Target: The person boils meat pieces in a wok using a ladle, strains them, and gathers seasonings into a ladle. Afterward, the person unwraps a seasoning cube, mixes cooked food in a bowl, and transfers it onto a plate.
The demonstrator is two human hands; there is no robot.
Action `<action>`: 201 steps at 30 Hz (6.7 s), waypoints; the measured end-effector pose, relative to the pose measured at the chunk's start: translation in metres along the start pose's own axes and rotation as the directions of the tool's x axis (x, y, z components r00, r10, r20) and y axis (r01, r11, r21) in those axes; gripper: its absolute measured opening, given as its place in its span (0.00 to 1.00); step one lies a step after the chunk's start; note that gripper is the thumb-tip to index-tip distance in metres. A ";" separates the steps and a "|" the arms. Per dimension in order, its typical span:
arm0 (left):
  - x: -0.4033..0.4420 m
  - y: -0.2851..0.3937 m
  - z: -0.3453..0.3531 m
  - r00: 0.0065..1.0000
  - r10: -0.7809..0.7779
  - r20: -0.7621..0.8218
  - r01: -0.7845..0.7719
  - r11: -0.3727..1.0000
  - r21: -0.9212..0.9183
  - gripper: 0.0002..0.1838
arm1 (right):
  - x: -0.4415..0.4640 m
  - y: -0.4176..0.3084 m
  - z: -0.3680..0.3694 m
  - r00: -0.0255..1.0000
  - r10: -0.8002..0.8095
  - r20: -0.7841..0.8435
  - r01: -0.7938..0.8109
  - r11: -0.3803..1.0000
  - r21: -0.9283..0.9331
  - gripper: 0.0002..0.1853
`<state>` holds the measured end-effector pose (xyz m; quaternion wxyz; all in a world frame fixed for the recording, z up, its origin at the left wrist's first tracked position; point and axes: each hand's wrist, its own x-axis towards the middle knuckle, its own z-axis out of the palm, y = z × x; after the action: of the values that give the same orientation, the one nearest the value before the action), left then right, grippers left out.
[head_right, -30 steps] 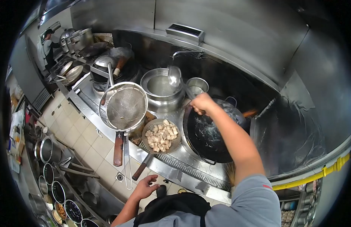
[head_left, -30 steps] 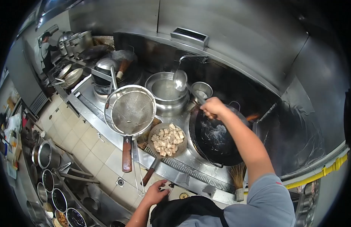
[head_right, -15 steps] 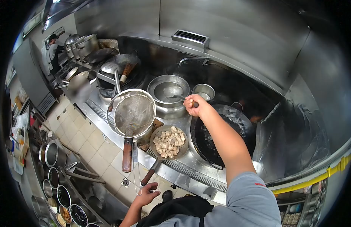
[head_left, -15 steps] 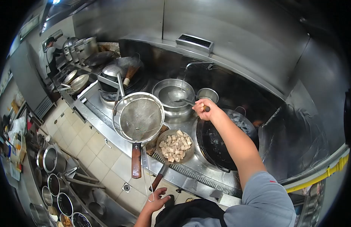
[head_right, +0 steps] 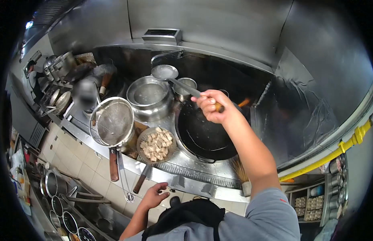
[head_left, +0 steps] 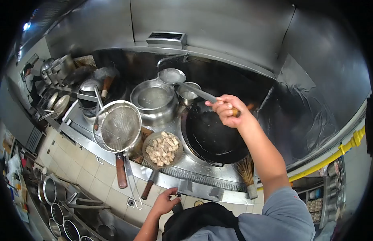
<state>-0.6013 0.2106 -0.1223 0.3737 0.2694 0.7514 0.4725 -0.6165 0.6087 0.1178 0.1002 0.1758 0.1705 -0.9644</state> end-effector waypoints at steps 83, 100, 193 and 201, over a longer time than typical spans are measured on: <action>0.006 0.024 0.023 0.998 -0.060 0.027 0.059 0.998 0.015 0.29 | -0.182 0.068 -0.091 0.698 -0.501 -0.512 -0.321 0.421 -0.848 0.06; -0.033 -0.045 -0.009 0.991 -0.105 -0.085 0.078 0.958 -0.277 0.29 | 0.250 0.027 0.010 0.834 -0.432 -0.344 -0.291 0.187 -0.938 0.13; 0.037 -0.062 -0.056 0.929 -0.350 0.119 0.369 0.848 -0.381 0.14 | 0.112 0.000 0.064 0.992 -0.005 -0.128 -0.009 0.994 -0.110 0.14; 0.067 -0.082 -0.030 0.865 -0.277 0.418 0.484 0.242 -0.841 0.13 | 0.122 0.007 0.041 0.988 0.017 -0.153 -0.030 0.996 -0.084 0.12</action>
<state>-0.6683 0.2125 -0.2089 0.6283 -0.1401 0.3521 0.6794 -0.7392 0.5713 0.1068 0.1058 0.2463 0.2171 -0.9386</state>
